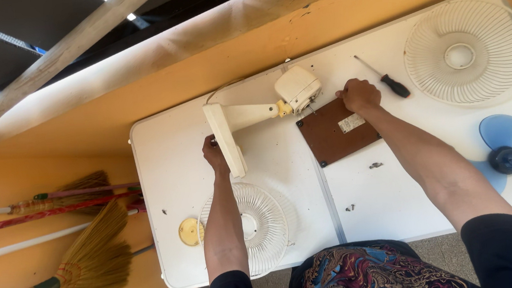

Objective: The person uses a screwdriver to remove screws from the back of an electric fan's base and detaches the rear grille. The person then reattaches the base cover and continues to remove screws from the rear grille.

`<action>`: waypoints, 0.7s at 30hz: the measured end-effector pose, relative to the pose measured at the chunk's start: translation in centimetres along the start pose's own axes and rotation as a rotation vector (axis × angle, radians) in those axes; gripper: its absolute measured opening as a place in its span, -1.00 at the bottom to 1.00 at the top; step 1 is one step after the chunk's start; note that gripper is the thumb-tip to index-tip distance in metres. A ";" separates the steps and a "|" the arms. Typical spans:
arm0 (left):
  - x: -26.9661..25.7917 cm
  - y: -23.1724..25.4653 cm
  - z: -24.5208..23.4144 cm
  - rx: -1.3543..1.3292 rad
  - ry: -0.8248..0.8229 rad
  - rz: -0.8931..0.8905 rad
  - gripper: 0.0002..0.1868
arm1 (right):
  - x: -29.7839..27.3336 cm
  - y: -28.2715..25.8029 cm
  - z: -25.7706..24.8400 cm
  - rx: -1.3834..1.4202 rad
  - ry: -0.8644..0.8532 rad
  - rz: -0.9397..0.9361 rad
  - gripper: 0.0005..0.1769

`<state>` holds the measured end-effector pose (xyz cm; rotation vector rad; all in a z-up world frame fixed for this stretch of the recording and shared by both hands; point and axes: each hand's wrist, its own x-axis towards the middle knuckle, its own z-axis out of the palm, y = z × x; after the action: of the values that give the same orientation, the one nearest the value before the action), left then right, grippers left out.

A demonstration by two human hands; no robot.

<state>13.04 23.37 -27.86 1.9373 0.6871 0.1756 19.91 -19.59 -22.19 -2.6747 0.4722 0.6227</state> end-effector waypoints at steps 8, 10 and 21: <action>0.4 0.6 -2.1 0.003 -0.097 -0.053 -0.77 | -0.4 1.3 1.7 0.158 0.160 -0.129 -0.67; -0.1 0.7 -2.8 -0.097 -0.151 -0.076 -0.75 | -0.7 2.1 1.4 0.163 0.175 -0.154 -0.65; -9.1 2.1 -13.5 -0.081 -0.089 0.137 -0.71 | -10.2 9.6 -0.2 0.242 -0.105 -0.502 -0.45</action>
<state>0.83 28.45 -18.21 1.9033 0.4815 0.1980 7.51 -25.73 -19.70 -2.3779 -0.1471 0.5101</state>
